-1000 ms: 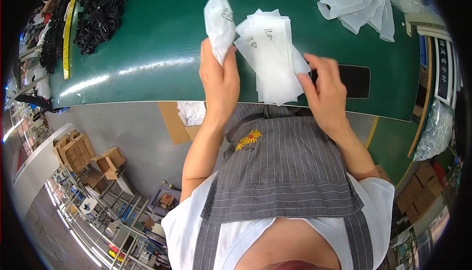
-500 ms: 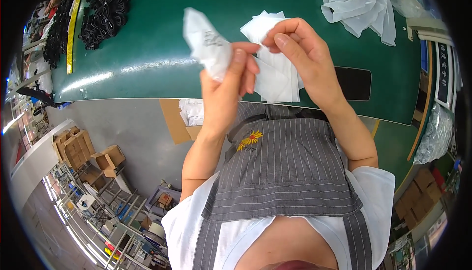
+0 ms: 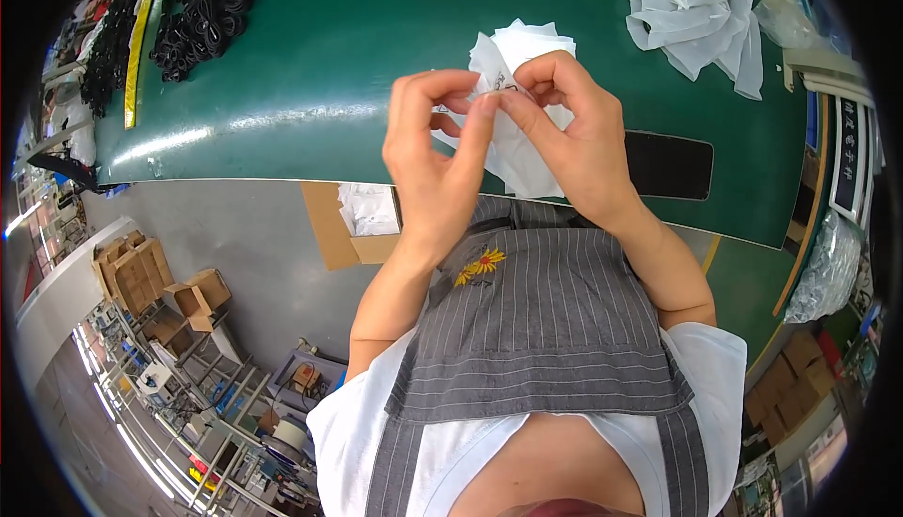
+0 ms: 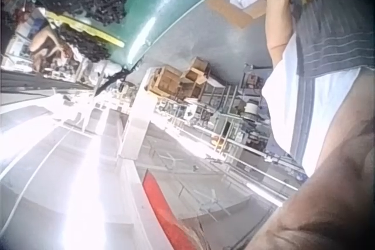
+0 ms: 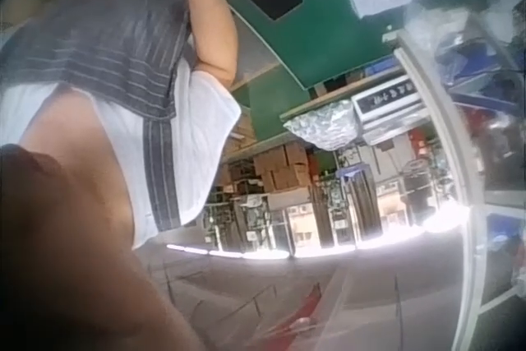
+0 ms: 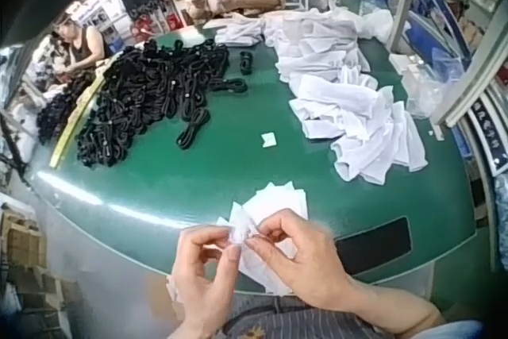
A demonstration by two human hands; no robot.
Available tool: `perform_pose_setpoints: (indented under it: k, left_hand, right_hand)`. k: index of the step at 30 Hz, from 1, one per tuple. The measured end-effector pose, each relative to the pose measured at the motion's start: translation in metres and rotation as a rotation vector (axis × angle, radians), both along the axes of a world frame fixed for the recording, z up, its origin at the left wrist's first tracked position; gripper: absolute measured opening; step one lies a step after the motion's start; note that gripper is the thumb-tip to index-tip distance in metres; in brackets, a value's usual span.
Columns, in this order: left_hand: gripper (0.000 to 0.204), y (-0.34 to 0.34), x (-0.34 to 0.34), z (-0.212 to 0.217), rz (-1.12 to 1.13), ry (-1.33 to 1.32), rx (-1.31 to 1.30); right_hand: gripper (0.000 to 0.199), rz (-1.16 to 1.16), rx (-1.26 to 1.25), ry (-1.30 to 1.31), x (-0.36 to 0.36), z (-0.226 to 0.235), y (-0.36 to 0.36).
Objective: Sorting and checking small white plastic bags at a factory workbench.
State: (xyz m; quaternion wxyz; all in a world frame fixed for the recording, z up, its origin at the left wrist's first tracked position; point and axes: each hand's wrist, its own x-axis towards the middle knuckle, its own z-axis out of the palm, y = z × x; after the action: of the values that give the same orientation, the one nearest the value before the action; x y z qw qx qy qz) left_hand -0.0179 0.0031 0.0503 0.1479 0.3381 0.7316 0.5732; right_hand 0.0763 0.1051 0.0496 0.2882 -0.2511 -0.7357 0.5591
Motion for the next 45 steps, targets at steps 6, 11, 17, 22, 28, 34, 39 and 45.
perform_pose_setpoints:
  k: [6, 11, 17, 22, 28, 34, 39, 45]
  left_hand:
    - [0.004, 0.000, -0.003, -0.016, 0.070, -0.047, 0.045]
    - [0.006, -0.002, 0.000, -0.007, -0.068, -0.223, 0.046]
    - [0.014, -0.003, -0.016, -0.018, 0.083, -0.327, 0.161]
    - [0.020, -0.009, -0.024, -0.014, -0.065, -0.532, 0.181]
    - [0.014, -0.010, -0.011, -0.003, -0.124, -0.277, 0.056]
    - [0.015, -0.017, -0.017, -0.015, -0.007, -0.517, 0.169]
    - [0.019, -0.015, -0.027, -0.018, 0.088, -0.589, 0.338]
    - [0.017, -0.016, -0.040, -0.023, 0.175, -0.712, 0.427]
  right_hand:
    - [0.022, -0.002, -0.120, -0.003, 0.005, -0.007, -0.004]
    - [0.023, -0.046, -0.141, -0.003, 0.003, -0.009, -0.005]
    - [0.020, 0.066, -0.265, -0.104, 0.020, -0.004, -0.004]
    - [0.025, 0.060, -0.285, -0.041, 0.040, -0.013, 0.009]
    - [0.028, 0.224, -0.433, 0.102, -0.002, 0.005, 0.012]
    - [0.030, 0.100, -0.574, 0.111, 0.002, -0.002, 0.018]
    - [0.051, 0.393, -0.738, 0.011, 0.034, -0.018, -0.021]
    - [0.024, 0.348, -0.856, -0.173, 0.044, -0.020, -0.019]
